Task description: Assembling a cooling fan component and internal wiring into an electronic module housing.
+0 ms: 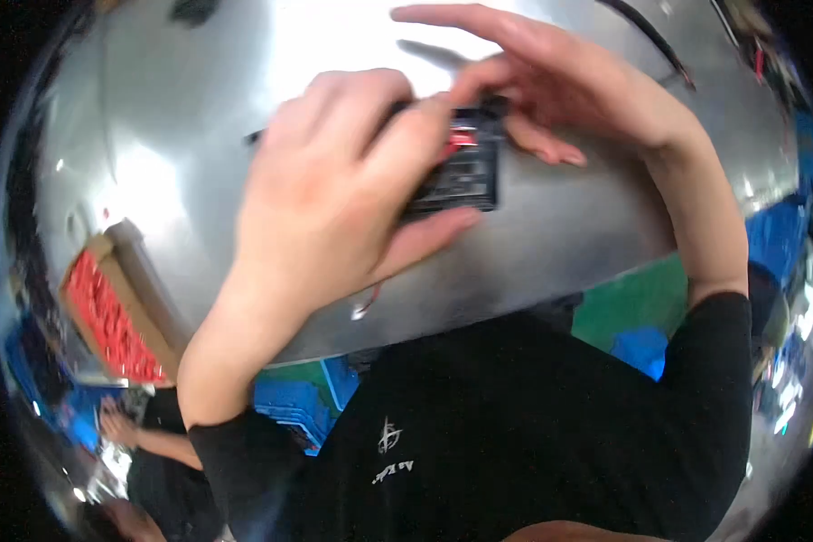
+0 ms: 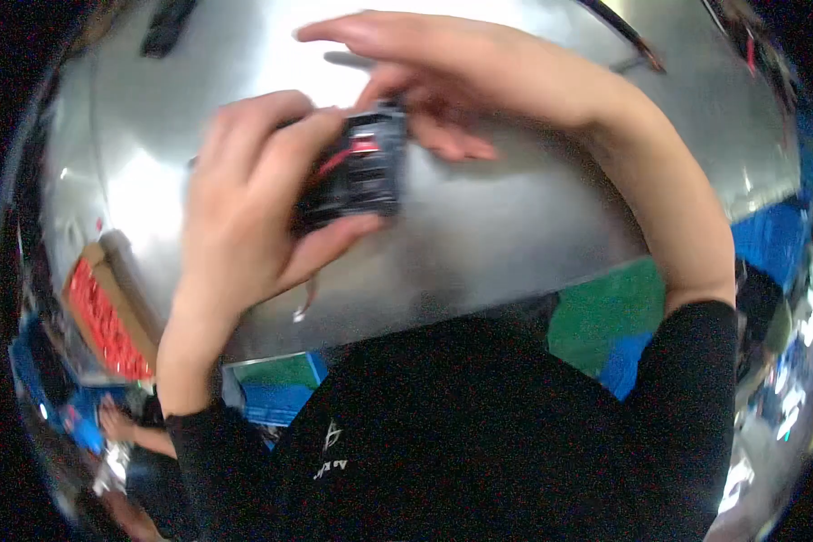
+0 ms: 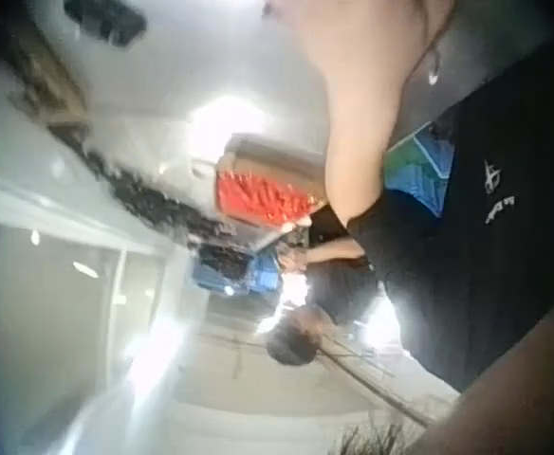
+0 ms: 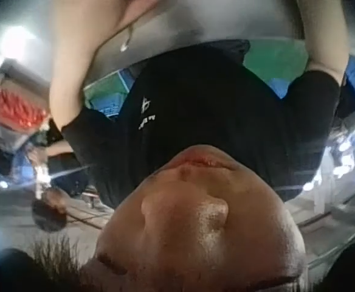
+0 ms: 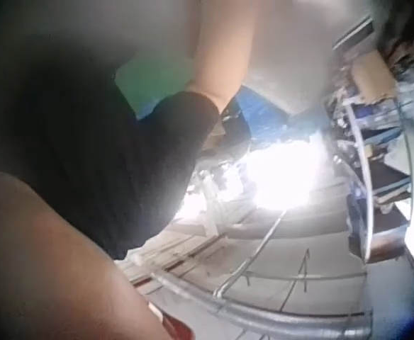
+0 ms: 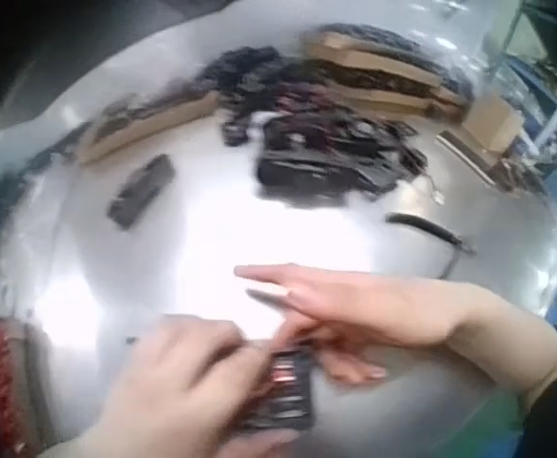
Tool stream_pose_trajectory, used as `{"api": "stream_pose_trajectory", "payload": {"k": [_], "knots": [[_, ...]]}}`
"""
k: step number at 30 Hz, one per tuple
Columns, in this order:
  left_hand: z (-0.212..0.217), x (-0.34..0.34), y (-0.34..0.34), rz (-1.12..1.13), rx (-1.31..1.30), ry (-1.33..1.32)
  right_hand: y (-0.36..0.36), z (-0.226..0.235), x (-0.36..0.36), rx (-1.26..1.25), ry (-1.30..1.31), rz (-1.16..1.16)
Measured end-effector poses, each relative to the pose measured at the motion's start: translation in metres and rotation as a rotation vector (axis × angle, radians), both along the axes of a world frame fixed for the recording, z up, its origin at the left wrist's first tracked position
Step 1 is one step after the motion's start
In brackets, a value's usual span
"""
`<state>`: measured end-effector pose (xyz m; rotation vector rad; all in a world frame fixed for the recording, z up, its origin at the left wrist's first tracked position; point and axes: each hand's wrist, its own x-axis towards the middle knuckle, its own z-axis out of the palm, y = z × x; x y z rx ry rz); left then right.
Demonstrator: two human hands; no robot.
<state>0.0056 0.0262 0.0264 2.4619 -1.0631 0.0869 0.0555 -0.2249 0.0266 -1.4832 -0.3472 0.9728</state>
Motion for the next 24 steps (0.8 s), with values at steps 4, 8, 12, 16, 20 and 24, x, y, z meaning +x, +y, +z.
{"api": "stream_pose_trajectory", "payload": {"k": [4, 8, 12, 16, 20, 24], "knots": [[-0.001, -0.011, 0.004, 0.059, -0.101, -0.089, 0.011, 0.015, -0.025, -0.123, -0.242, -0.204], [-0.011, -0.013, -0.002, 0.104, -0.193, -0.098, 0.012, 0.007, -0.043, -0.258, -1.263, -0.052], [-0.011, -0.016, 0.008, 0.119, -0.143, -0.175, 0.031, -0.003, -0.064, -0.505, -1.223, -0.053], [0.007, -0.006, 0.023, 0.011, -0.027, -0.124, 0.038, 0.0, -0.061, -0.525, -1.31, -0.025], [0.019, 0.0, 0.026, -0.025, 0.068, -0.206, 0.031, 0.004, -0.063, -0.58, -1.247, 0.001], [0.046, -0.013, 0.043, 0.107, 0.119, -0.227, 0.031, 0.004, -0.056, -0.536, -1.302, 0.012]]}}
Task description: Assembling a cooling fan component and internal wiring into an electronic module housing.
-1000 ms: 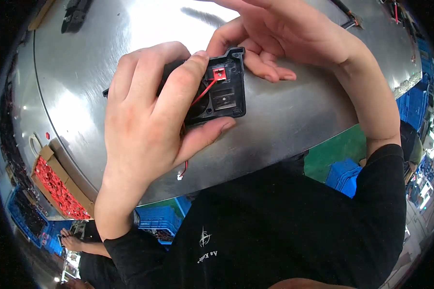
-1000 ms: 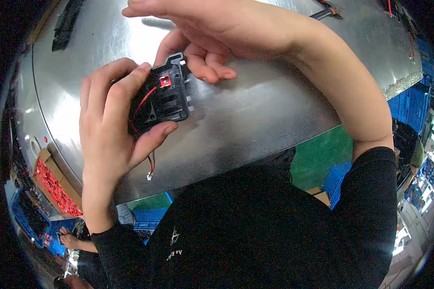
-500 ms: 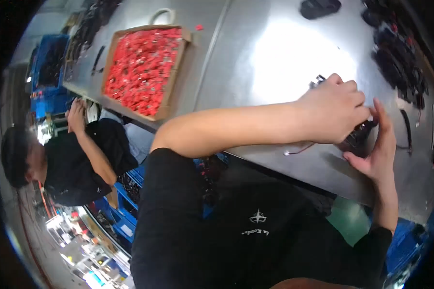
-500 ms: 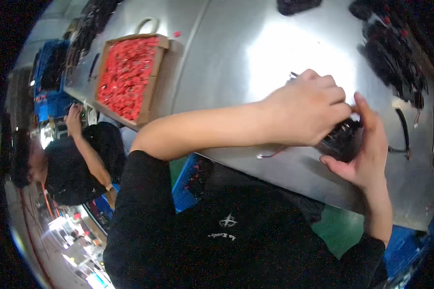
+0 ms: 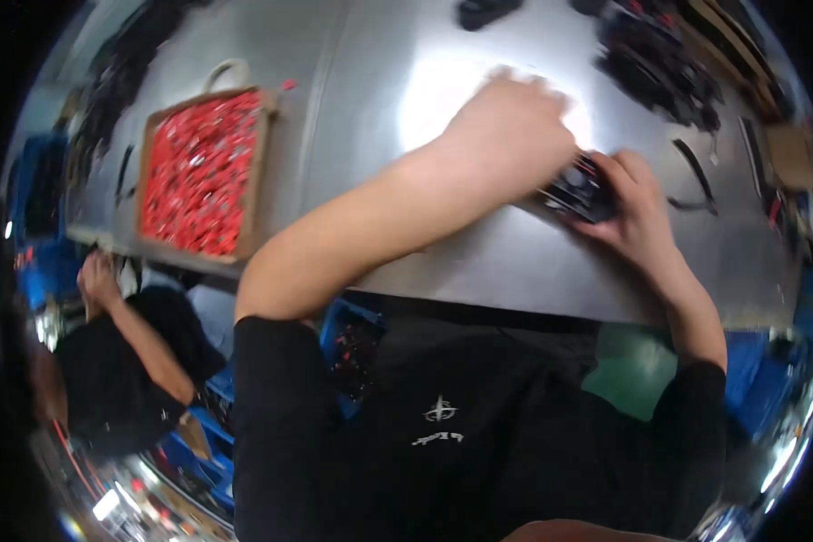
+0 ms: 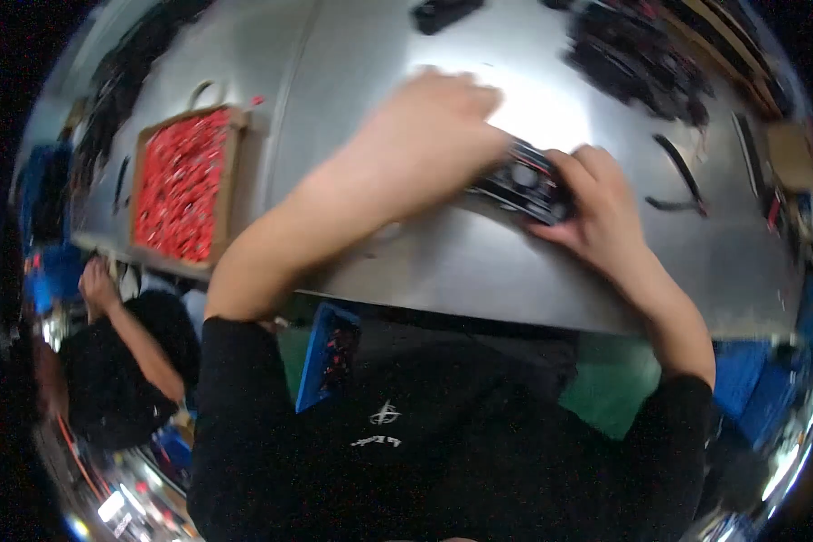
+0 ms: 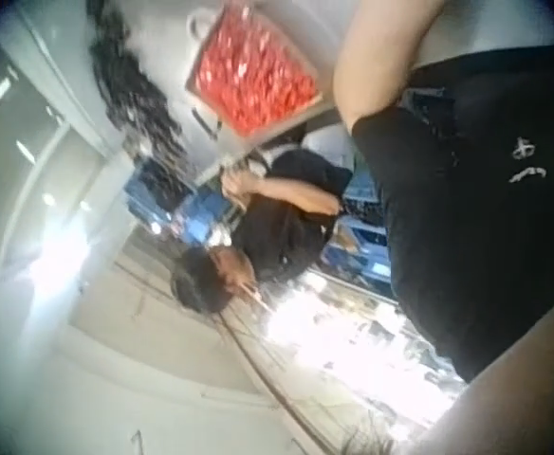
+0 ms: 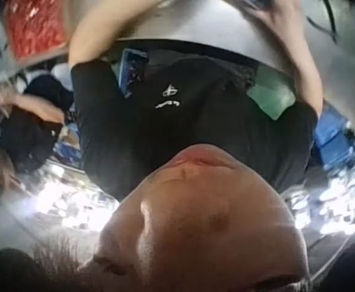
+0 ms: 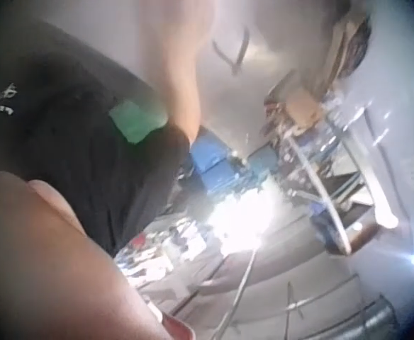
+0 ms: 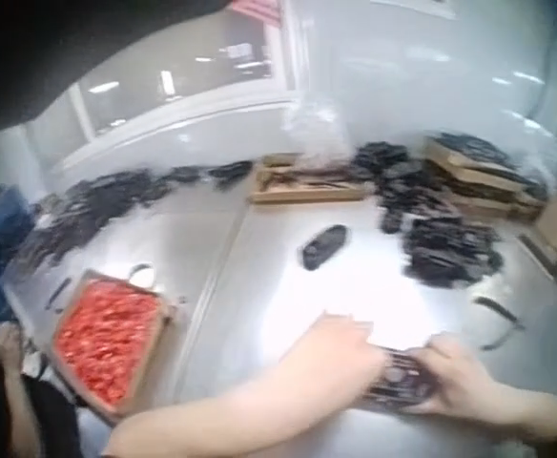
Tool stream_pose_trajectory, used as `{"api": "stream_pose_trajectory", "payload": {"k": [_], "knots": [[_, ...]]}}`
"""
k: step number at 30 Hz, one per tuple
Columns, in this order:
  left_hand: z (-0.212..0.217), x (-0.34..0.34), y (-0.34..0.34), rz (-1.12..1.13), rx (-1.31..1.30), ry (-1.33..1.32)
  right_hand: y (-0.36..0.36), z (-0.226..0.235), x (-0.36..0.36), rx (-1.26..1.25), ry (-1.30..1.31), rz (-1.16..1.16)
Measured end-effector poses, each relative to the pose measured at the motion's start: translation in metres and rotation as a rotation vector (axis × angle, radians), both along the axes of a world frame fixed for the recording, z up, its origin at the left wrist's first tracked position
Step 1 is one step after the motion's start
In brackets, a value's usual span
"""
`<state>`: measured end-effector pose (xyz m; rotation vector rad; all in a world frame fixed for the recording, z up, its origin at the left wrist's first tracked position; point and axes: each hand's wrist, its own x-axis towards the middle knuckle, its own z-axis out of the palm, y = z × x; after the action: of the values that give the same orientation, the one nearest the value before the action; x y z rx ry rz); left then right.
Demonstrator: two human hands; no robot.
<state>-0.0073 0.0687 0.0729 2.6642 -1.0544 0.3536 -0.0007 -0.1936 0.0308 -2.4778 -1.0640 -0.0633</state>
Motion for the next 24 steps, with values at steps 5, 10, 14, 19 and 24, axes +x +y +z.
{"api": "stream_pose_trajectory", "payload": {"k": [5, 10, 14, 19, 24], "knots": [[0.016, -0.011, -0.016, 0.227, -0.057, -0.277, -0.004, -0.004, 0.001, -0.02, -0.025, -0.002], [-0.035, -0.039, -0.081, -0.24, -0.517, -0.089, -0.004, -0.028, 0.001, -0.094, -0.168, 0.005], [-0.054, -0.038, -0.081, -0.05, -0.253, 0.033, -0.017, -0.02, -0.003, -0.099, -0.205, -0.007], [-0.052, -0.015, -0.043, 0.035, -0.113, 0.083, -0.005, -0.012, 0.005, 0.028, -0.102, 0.021], [-0.057, -0.009, -0.022, 0.024, -0.187, 0.035, -0.001, 0.001, 0.005, -0.006, 0.041, -0.005]]}}
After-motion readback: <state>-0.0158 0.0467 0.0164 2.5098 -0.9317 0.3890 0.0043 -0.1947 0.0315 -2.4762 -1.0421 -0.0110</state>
